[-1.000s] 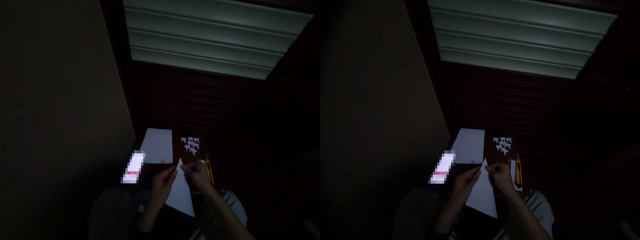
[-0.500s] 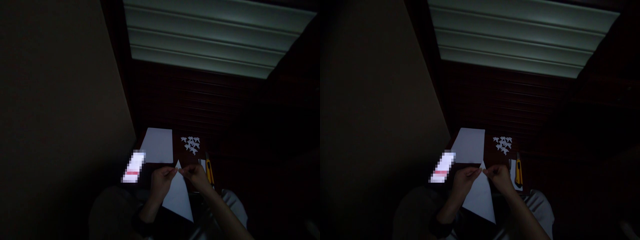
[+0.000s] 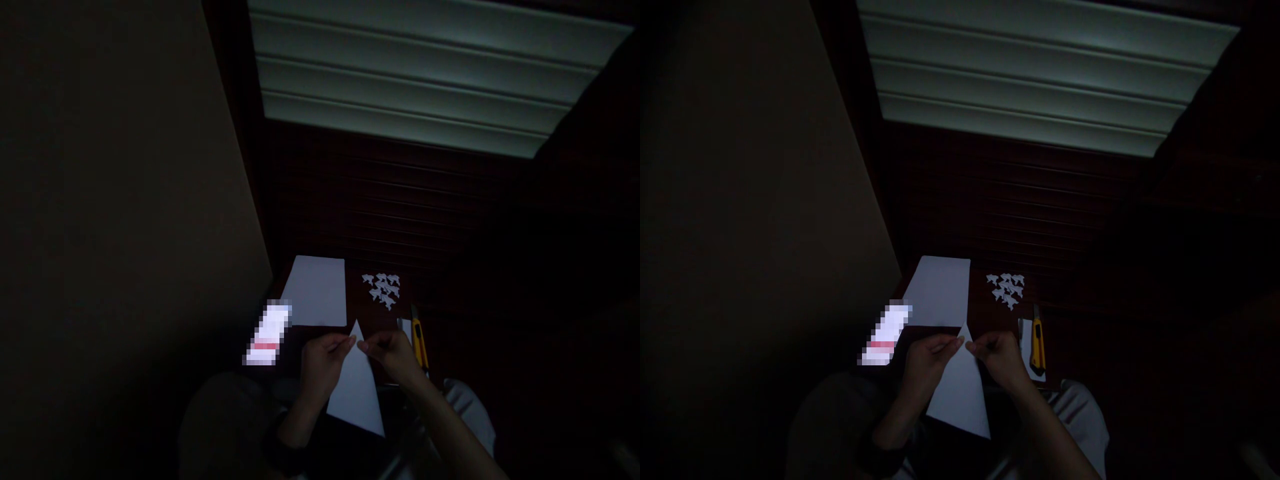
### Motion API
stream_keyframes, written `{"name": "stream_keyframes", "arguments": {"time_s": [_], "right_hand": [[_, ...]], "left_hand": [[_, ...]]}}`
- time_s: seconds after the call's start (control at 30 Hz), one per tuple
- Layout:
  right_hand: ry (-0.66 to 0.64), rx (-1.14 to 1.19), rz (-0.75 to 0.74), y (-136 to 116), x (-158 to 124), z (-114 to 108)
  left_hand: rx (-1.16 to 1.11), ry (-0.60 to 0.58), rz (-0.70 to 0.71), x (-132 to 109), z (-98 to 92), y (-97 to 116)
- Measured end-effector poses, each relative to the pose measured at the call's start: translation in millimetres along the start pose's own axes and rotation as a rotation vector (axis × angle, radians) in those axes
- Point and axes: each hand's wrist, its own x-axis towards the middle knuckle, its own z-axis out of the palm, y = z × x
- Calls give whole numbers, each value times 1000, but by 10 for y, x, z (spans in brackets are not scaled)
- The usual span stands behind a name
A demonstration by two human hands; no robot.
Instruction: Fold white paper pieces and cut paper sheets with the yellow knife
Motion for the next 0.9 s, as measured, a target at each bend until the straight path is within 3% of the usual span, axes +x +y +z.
{"name": "stream_keyframes", "arguments": {"time_s": [0.27,0.47,0.73,0.9], "right_hand": [[-52,-54,11,-74,-4,-46],[-161,-123,-14,-84,-41,-51],[-187,-106,-10,-114,-46,-56],[-190,-120,-13,-94,-24,-113]], "left_hand": [[-133,-44,-51,22,3,-19],[-167,-64,10,93,11,42],[-189,8,4,120,3,56],[-167,-117,-14,85,-54,40]]}}
